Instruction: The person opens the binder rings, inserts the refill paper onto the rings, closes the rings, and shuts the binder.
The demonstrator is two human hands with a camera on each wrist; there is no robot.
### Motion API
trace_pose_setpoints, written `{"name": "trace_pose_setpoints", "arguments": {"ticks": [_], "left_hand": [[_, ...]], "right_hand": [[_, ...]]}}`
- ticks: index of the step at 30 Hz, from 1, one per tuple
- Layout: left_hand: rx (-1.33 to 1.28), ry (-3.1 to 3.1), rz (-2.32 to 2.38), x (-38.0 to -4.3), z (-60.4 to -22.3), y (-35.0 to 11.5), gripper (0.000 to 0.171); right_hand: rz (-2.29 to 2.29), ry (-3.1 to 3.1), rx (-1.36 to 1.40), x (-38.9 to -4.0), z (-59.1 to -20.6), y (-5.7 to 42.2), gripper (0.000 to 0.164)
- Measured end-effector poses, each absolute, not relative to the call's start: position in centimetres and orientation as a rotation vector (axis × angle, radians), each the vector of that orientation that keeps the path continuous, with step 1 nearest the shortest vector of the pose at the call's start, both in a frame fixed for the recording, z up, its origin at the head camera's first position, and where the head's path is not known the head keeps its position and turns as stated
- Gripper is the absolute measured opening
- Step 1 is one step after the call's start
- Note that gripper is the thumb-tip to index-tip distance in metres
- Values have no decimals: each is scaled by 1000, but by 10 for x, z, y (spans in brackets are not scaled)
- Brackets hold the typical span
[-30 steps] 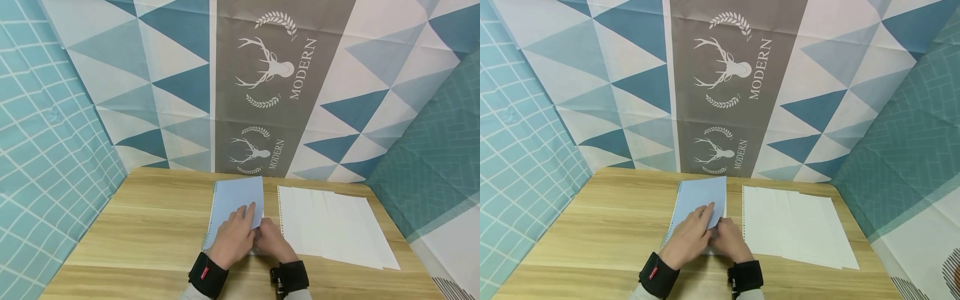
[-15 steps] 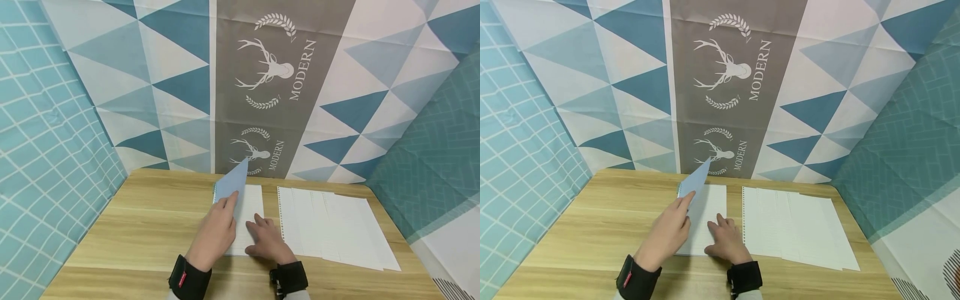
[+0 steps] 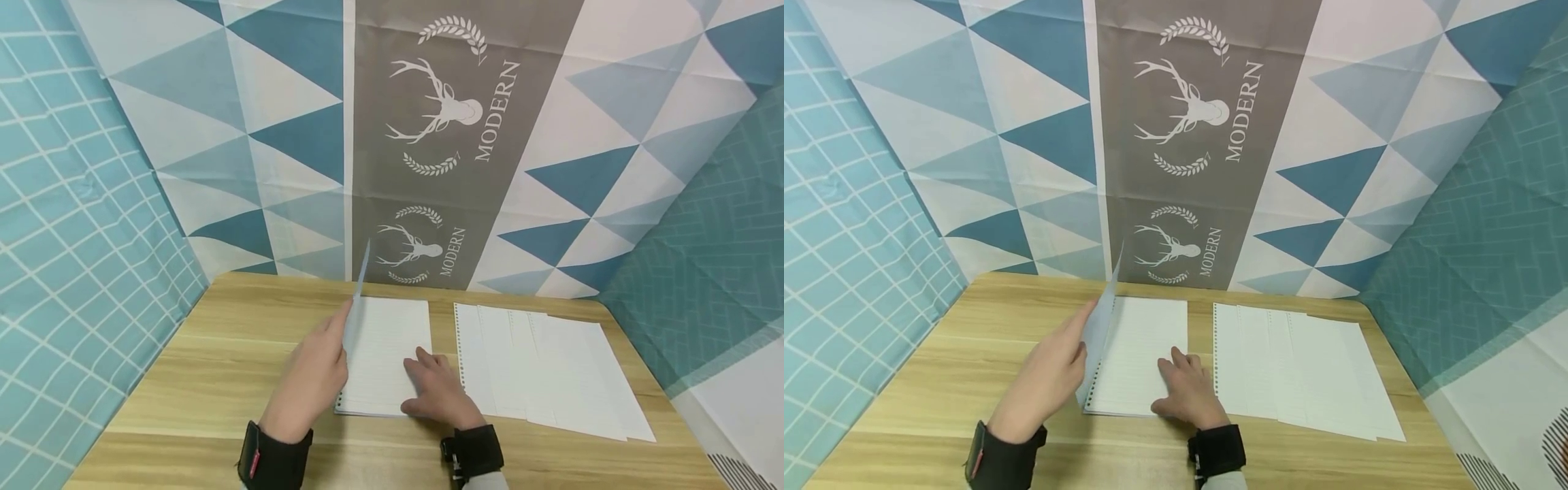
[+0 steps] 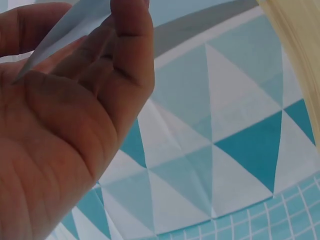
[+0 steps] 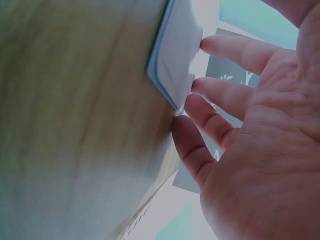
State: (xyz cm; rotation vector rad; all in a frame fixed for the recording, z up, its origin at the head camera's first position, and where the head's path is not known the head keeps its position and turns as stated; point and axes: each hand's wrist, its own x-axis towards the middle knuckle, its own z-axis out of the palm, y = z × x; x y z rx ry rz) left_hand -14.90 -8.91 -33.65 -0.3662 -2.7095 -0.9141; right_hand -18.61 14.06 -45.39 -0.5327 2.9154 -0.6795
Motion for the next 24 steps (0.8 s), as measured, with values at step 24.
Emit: {"name": "trace_pose_setpoints", "arguments": {"ticks": [24], "left_hand": [[-240,-2776,-936,-146,-329,-138,62]], "right_hand": [[-702,2892,-519,-185,-450,141,78]]}}
